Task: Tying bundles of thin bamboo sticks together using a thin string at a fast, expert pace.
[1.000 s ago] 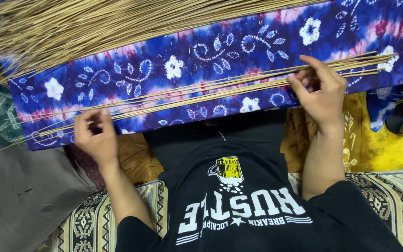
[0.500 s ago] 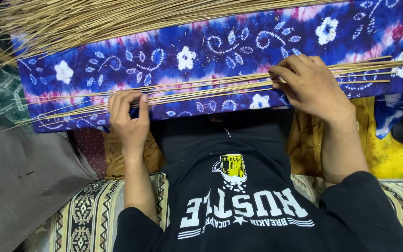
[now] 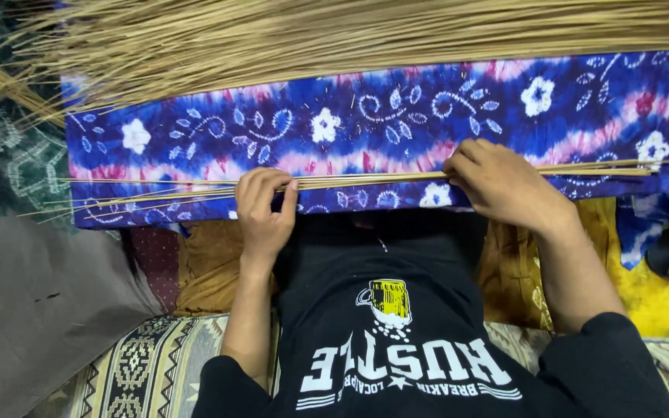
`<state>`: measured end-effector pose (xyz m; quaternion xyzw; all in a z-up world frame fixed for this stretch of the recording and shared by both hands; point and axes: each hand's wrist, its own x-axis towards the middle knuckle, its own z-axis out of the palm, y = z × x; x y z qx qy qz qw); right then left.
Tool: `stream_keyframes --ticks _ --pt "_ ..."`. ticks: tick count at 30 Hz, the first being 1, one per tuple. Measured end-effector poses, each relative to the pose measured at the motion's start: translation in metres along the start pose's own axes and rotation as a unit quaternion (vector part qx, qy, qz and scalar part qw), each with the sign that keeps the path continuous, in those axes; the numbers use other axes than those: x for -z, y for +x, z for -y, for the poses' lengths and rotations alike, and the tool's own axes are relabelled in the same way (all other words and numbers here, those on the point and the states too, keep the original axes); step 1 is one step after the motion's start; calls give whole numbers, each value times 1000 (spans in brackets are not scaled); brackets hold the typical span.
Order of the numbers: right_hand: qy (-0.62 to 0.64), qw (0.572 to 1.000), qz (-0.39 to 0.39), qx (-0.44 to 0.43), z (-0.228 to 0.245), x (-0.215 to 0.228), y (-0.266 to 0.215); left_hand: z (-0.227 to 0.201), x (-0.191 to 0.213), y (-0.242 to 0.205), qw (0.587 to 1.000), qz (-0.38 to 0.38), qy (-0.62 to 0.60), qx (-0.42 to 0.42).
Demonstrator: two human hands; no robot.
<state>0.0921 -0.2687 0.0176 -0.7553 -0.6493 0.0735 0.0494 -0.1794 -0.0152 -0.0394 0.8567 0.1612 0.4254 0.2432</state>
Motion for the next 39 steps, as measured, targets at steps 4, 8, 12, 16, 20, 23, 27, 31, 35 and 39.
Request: stream_keyframes --ticks 4,8,12,16,20,23,27,31,35,39 --pt "-11 1000 -1 3 5 6 0 -2 2 0 1000 24 9 -13" --pt "-32 999 4 9 6 4 -2 0 -1 -5 995 85 38 -42" --pt "-39 999 5 4 7 -1 -4 3 -4 -8 989 116 67 -58" --pt "-52 998 -27 15 10 -14 -7 3 -4 -7 988 126 63 -56" --pt "-27 998 -54 17 18 -22 -6 3 -4 -7 984 155 72 -52" --pt "-25 996 -82 20 24 -36 -6 -4 -1 -3 979 185 76 -43" --pt "-41 991 -128 13 28 -63 -5 -15 2 -1 972 221 67 -40" --pt "-41 988 -148 10 35 -74 -6 -15 -1 -8 966 243 70 -44" --pt "-42 976 -212 37 40 -80 -7 -10 -5 -17 964 243 81 -70" --pt "-32 972 -228 46 41 -84 -9 -11 -4 -17 960 244 96 -97"
